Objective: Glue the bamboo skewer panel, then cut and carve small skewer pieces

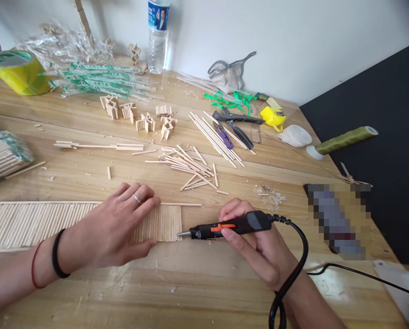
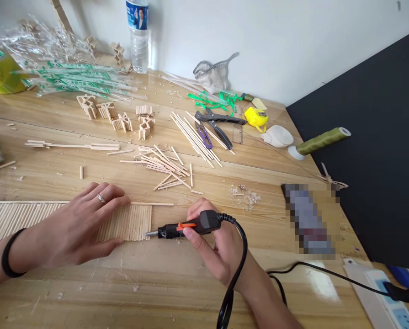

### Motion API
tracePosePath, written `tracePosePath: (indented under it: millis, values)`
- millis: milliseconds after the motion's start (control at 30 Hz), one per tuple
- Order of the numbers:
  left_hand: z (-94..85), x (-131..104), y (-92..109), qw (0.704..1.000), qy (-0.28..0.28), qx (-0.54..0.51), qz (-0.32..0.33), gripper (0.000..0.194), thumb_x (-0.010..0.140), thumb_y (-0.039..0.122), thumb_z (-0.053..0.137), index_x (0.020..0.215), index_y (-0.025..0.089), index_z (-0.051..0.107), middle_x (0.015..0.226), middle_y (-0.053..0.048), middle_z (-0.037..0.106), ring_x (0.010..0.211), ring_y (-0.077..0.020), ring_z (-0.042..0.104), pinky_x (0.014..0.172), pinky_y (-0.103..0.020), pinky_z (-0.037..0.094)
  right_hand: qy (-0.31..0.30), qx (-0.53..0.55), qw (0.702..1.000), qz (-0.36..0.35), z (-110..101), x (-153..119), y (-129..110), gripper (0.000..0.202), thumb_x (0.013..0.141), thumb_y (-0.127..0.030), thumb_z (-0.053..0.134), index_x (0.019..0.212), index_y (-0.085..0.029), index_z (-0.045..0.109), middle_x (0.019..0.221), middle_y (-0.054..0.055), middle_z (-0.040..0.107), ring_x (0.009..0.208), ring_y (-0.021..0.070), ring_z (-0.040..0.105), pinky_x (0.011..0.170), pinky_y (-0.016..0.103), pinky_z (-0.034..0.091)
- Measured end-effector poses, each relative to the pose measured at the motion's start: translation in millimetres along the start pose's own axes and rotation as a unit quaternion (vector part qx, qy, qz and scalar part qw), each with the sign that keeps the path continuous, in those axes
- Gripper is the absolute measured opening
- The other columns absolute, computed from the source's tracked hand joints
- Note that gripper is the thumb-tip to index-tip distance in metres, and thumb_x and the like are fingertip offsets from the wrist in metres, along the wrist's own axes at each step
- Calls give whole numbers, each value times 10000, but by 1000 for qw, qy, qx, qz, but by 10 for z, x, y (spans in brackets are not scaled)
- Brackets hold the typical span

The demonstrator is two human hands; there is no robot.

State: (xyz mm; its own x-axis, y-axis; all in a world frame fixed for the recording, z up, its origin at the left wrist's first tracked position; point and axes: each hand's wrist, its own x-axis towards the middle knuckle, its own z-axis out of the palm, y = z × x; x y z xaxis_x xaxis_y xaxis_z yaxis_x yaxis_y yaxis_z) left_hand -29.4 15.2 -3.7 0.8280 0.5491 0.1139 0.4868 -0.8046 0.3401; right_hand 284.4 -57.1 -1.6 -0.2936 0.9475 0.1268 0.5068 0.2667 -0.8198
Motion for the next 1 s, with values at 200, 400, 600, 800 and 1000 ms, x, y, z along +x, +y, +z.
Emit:
tracePosePath:
  millis: [200, 400, 600, 800, 1000]
  values:
    - [19, -14, -16, 1000, -7, 4, 1, 487, 924, 449, 627, 1288, 139, 529, 1205, -140, 575, 1082, -315, 549, 964, -504, 422, 42, -10, 999, -7, 88, 17, 3, 53, 998, -246, 571, 1043, -259, 547, 963, 30, 618, 893, 203, 636, 783, 339, 499]
    - [24, 1, -17, 1000, -8, 8, 3, 484, 938, 465, 605, 1286, 138, 527, 1198, -141, 577, 1081, -315, 549, 953, -500, 428, 82, -16, 996, -35, 152, 31, 1, 72, 978, -210, 594, 1029, -249, 562, 973, 38, 619, 921, 200, 629, 815, 333, 495]
    - [15, -3, -4, 1000, -2, 20, 6, 491, 934, 460, 609, 1282, 121, 533, 1198, -145, 584, 1088, -319, 565, 961, -495, 425, 77, 60, 995, -36, 106, 17, 59, 58, 1003, -242, 545, 1060, -254, 542, 962, 40, 572, 904, 203, 596, 798, 349, 501]
    - [5, 1, 2, 1000, 5, 23, 11, 481, 916, 441, 629, 1259, 113, 550, 1182, -144, 593, 1074, -321, 580, 957, -501, 426, 15, 23, 999, -23, 94, 3, 35, 89, 998, -232, 555, 1078, -260, 525, 969, 33, 585, 876, 193, 610, 771, 339, 508]
    - [14, 5, 2, 1000, 5, 21, 11, 498, 909, 462, 635, 1251, 107, 568, 1181, -150, 597, 1073, -326, 579, 952, -498, 433, 51, -22, 998, -24, 162, 41, -7, 77, 993, -221, 570, 1050, -259, 536, 970, 24, 602, 893, 179, 626, 785, 314, 513]
